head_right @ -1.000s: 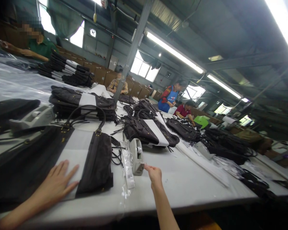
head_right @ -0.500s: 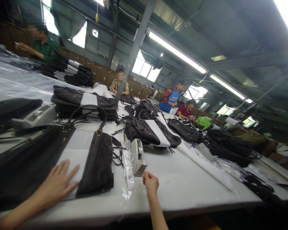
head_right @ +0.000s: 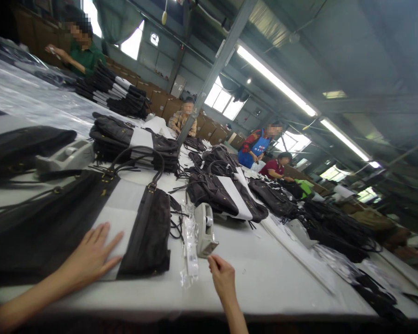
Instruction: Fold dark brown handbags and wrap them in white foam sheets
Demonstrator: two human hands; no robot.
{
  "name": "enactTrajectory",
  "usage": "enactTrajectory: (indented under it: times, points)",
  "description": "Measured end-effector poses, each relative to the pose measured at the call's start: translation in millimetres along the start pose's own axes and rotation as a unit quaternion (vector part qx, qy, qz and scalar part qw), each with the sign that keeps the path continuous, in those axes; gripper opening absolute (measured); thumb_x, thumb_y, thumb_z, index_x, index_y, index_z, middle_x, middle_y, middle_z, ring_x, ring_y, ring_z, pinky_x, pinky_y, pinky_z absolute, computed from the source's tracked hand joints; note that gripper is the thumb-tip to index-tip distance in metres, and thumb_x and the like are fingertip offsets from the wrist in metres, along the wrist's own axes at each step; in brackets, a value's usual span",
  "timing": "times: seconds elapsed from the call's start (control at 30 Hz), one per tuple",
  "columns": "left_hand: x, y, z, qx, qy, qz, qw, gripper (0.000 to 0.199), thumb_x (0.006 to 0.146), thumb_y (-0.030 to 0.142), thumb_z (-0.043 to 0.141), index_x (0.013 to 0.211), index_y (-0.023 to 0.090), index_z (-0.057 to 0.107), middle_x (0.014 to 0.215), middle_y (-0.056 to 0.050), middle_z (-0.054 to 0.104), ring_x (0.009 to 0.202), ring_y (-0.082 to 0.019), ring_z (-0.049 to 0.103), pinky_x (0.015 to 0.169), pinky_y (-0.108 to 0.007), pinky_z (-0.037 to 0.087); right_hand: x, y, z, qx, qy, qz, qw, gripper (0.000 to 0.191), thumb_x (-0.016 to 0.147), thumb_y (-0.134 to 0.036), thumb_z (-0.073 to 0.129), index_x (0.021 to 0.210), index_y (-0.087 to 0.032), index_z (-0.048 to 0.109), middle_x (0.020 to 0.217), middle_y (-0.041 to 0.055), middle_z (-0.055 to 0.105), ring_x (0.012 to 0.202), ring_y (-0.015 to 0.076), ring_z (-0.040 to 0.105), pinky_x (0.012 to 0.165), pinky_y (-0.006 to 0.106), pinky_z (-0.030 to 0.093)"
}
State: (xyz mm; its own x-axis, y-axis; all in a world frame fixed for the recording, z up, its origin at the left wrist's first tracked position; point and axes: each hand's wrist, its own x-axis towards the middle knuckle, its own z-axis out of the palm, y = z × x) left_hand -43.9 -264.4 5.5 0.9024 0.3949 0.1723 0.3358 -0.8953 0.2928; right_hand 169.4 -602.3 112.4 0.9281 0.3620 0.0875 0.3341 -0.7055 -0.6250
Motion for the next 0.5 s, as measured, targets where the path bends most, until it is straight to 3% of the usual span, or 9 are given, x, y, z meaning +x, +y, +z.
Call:
enactTrajectory:
  times: [0.1, 0.23, 0.37, 0.5]
  points:
    - [0, 0, -3.8, -0.027, -0.006, -0.005, 1.0, 0.066, 0.081, 0.06, 0.05, 0.136, 0.023, 0.048, 0.149, -0.017, 0.031, 0.139, -0.041, 0.018, 0.11, -0.054, 0.014, 3, -69, -10, -0.049, -0.11, -0.149, 0.981, 0.032, 0.084, -0.047, 0.054, 0.078, -0.021, 0.071, 0.07, 0.0033, 0.065, 0.066, 0.0174, 0.058, 0.066, 0.026, 0.043]
    - [0, 1, -12.4, -0.054, -0.021, -0.007, 0.998, 0.068, 0.083, 0.06, 0.048, 0.138, 0.022, 0.044, 0.152, -0.017, 0.025, 0.14, -0.04, 0.014, 0.111, -0.054, 0.013, 13, -159, -1, -0.085, -0.281, -0.289, 0.911, 0.03, 0.091, -0.04, 0.049, 0.083, -0.022, 0.071, 0.074, 0.0026, 0.064, 0.071, 0.0153, 0.058, 0.067, 0.023, 0.041]
    - [1, 1, -21.2, -0.072, -0.03, -0.012, 0.997, 0.068, 0.083, 0.059, 0.047, 0.141, 0.023, 0.04, 0.153, -0.018, 0.02, 0.141, -0.04, 0.011, 0.112, -0.055, 0.011, 38, -225, 31, -0.137, -0.382, -0.388, 0.827, 0.029, 0.093, -0.035, 0.046, 0.088, -0.023, 0.072, 0.075, 0.0021, 0.062, 0.071, 0.0136, 0.056, 0.065, 0.021, 0.038]
    - [2, -1, -23.6, -0.102, -0.03, -0.012, 0.994, 0.07, 0.083, 0.058, 0.048, 0.142, 0.023, 0.037, 0.154, -0.019, 0.016, 0.141, -0.042, 0.006, 0.112, -0.057, 0.011, 71, -272, 83, -0.188, -0.422, -0.461, 0.758, 0.022, 0.089, -0.026, 0.051, 0.089, -0.024, 0.073, 0.082, 0.0012, 0.067, 0.073, 0.0124, 0.059, 0.064, 0.019, 0.037]
